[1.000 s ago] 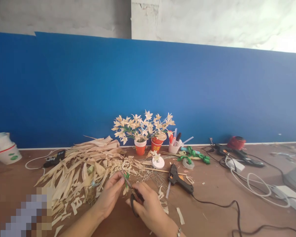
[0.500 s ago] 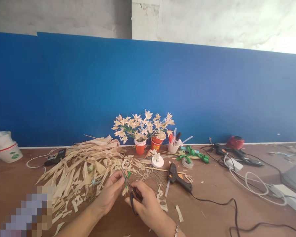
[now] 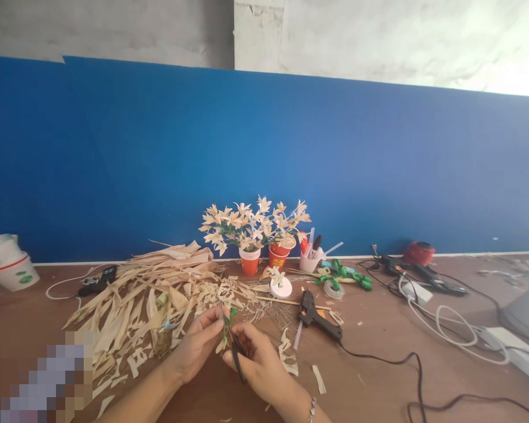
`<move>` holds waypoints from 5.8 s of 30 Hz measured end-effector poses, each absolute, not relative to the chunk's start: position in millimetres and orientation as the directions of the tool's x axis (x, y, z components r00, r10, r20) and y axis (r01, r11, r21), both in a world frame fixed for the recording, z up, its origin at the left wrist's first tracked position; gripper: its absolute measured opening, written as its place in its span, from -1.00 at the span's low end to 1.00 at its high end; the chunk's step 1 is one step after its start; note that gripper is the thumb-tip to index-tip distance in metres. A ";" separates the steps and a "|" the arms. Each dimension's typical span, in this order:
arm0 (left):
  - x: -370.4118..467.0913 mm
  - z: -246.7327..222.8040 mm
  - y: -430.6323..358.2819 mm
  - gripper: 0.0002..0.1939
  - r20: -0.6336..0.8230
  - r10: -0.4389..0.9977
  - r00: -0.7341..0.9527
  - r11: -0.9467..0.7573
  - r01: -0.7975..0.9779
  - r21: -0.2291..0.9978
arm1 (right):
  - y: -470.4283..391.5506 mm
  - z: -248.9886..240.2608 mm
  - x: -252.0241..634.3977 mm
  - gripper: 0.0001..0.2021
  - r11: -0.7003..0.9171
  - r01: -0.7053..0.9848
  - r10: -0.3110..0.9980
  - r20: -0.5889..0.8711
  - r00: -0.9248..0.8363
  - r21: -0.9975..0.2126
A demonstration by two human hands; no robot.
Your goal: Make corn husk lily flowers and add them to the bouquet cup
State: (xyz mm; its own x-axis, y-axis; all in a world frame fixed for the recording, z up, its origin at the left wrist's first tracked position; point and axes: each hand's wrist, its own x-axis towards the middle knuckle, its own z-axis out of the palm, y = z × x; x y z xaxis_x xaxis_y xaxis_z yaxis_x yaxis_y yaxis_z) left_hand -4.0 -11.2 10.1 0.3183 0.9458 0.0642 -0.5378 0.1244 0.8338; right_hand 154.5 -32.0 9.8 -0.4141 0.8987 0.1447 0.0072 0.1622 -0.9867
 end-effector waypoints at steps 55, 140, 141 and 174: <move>3.3 10.6 -15.5 -0.65 -0.278 0.852 0.443 0.475 -0.432 0.767 | -30.5 19.5 162.3 -0.76 0.782 0.587 0.562 0.646 -0.517 -0.211; 13.8 12.4 -23.0 -0.70 -0.162 0.901 0.403 0.296 -0.299 0.907 | -16.0 23.1 150.9 -0.79 -0.265 -0.474 0.939 -0.114 -0.323 -0.839; 14.5 12.5 -22.9 -0.70 -0.161 0.916 0.366 0.272 -0.274 0.923 | -17.5 22.6 148.9 -0.78 -0.260 -0.486 0.948 -0.126 -0.291 -0.835; 9.9 17.5 -20.9 -0.68 -0.215 0.912 0.350 0.299 -0.205 0.932 | -24.2 18.0 142.3 -0.79 -0.171 -0.466 0.979 -0.095 -0.181 -0.868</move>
State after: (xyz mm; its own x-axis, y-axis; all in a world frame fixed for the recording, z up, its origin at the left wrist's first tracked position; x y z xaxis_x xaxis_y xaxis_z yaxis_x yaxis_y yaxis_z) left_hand 9.9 -20.9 17.5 0.3504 0.9115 -0.2151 -0.2049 0.2988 0.9321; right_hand 142.3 -24.2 18.0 -0.1815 0.9788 -0.0954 -0.4659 -0.1710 -0.8681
